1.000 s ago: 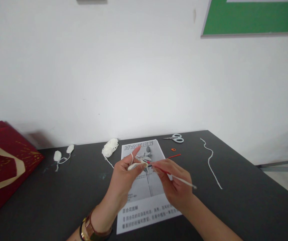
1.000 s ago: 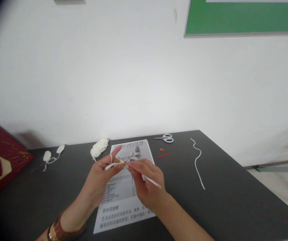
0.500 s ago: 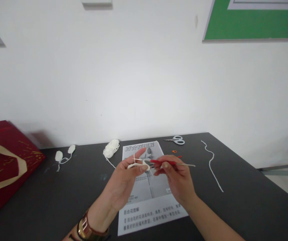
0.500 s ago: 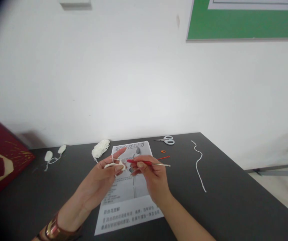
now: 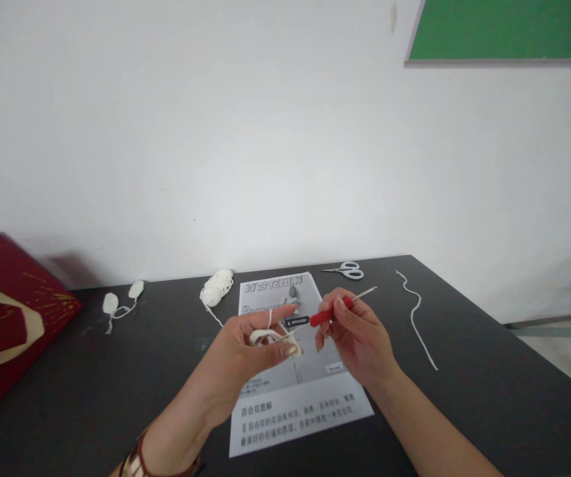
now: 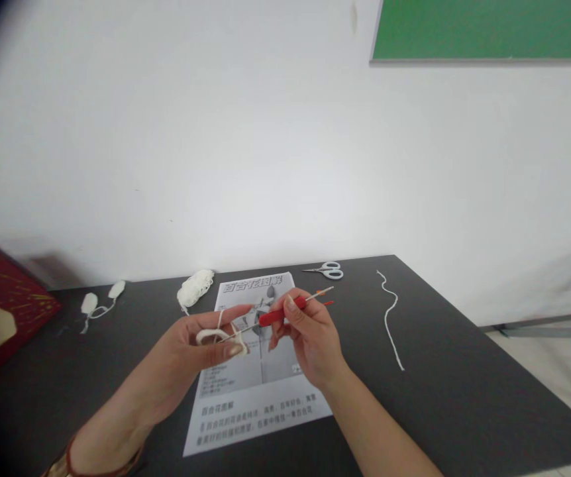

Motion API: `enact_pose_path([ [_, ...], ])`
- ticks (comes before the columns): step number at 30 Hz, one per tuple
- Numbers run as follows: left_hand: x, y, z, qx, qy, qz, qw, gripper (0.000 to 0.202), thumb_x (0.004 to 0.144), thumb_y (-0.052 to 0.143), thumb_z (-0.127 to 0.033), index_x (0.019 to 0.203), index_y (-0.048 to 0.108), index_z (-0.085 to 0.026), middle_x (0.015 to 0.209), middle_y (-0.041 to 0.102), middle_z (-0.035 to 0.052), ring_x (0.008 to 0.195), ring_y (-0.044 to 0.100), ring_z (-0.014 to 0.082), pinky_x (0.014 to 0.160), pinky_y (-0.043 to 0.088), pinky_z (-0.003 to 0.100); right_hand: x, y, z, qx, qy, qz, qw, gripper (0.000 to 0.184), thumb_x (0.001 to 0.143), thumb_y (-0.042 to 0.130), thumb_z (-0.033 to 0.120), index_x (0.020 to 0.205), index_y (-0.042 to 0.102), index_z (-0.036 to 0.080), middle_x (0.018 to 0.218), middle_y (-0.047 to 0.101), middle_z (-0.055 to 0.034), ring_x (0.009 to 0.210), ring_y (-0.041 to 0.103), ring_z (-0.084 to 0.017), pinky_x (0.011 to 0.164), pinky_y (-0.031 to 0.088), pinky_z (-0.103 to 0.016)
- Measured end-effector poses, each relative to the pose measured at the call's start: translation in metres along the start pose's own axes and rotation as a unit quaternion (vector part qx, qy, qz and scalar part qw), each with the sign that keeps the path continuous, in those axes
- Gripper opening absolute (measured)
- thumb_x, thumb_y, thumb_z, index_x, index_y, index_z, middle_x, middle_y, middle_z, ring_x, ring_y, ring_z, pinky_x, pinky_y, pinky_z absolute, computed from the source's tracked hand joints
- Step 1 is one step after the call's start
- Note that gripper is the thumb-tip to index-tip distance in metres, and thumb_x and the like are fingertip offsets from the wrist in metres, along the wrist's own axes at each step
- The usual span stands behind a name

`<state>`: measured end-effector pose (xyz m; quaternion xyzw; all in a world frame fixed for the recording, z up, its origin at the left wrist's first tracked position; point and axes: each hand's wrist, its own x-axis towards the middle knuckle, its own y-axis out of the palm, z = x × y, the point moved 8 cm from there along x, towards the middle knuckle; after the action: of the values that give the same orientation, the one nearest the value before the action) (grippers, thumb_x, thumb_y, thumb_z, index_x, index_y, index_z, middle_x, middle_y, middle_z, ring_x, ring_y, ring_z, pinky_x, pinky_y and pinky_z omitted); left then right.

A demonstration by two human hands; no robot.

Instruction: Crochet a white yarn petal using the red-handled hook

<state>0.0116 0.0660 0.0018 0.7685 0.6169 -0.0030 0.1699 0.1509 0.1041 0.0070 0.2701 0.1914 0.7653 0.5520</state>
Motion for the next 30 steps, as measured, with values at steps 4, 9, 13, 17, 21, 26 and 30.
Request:
enact_pose_path([
  [4,-0.001,-0.002,-0.002,0.026,0.01,-0.01,1.0,0.044,0.064,0.078,-0.019,0.107,0.07,-0.024,0.074,0.066,-0.0006,0.065,0.053,0.0095,0.066,0.04,0.022,0.001,0.0,0.008,-0.024,-0.016,0.002,1.0,0.018,0.079,0.067,0.031,0.069,0.065,0.017,0.062,0.064,-0.0005,0.046,0.054,-0.01,0.045,0.049,-0.022],
  [9,-0.001,-0.002,-0.005,0.049,0.011,-0.009,0.999,0.019,0.062,0.079,-0.022,0.08,0.076,-0.019,0.074,0.067,0.0016,0.068,0.055,0.012,0.068,0.042,0.023,0.0,0.0,0.016,-0.068,-0.037,0.008,0.997,0.018,0.079,0.065,0.032,0.069,0.066,0.017,0.064,0.065,-0.0015,0.048,0.056,-0.011,0.047,0.047,-0.023],
  [13,-0.001,-0.002,-0.004,0.043,0.001,-0.01,0.999,0.044,0.062,0.079,-0.023,0.105,0.071,-0.024,0.072,0.066,-0.0003,0.064,0.053,0.0109,0.066,0.041,0.023,-0.001,-0.001,0.021,-0.086,-0.05,0.013,0.995,0.018,0.08,0.064,0.032,0.07,0.066,0.017,0.063,0.065,-0.0014,0.048,0.055,-0.012,0.048,0.045,-0.024],
  [17,0.0,-0.003,-0.004,0.056,0.006,-0.008,0.998,0.047,0.063,0.079,-0.024,0.109,0.069,-0.025,0.073,0.066,0.0001,0.065,0.054,0.0108,0.067,0.041,0.023,-0.003,0.0,0.028,-0.107,-0.07,0.021,0.992,0.017,0.08,0.064,0.032,0.07,0.066,0.018,0.064,0.064,-0.0017,0.05,0.055,-0.013,0.05,0.043,-0.025],
  [21,0.0,-0.006,-0.006,0.069,0.019,-0.021,0.997,0.046,0.062,0.08,-0.025,0.108,0.07,-0.026,0.072,0.066,0.0007,0.064,0.053,0.0117,0.064,0.04,0.022,-0.005,0.001,0.034,-0.151,-0.098,0.021,0.983,0.019,0.079,0.065,0.034,0.068,0.067,0.018,0.063,0.061,-0.0014,0.052,0.054,-0.013,0.051,0.042,-0.027],
  [26,0.002,-0.009,-0.005,0.074,0.013,-0.041,0.996,0.046,0.062,0.08,-0.026,0.107,0.07,-0.026,0.074,0.067,0.0011,0.064,0.055,0.0124,0.063,0.041,0.024,-0.011,0.003,0.04,-0.217,-0.141,0.021,0.966,0.02,0.082,0.062,0.034,0.071,0.068,0.019,0.064,0.062,-0.0031,0.057,0.054,-0.016,0.054,0.041,-0.029],
  [30,0.003,-0.011,-0.005,0.071,0.02,-0.068,0.995,0.04,0.062,0.079,-0.024,0.101,0.073,-0.023,0.078,0.07,0.0032,0.068,0.058,0.0147,0.066,0.044,0.026,-0.02,0.01,0.044,-0.283,-0.181,0.038,0.941,0.017,0.085,0.057,0.031,0.076,0.068,0.021,0.067,0.063,-0.0034,0.06,0.054,-0.017,0.056,0.041,-0.03],
])
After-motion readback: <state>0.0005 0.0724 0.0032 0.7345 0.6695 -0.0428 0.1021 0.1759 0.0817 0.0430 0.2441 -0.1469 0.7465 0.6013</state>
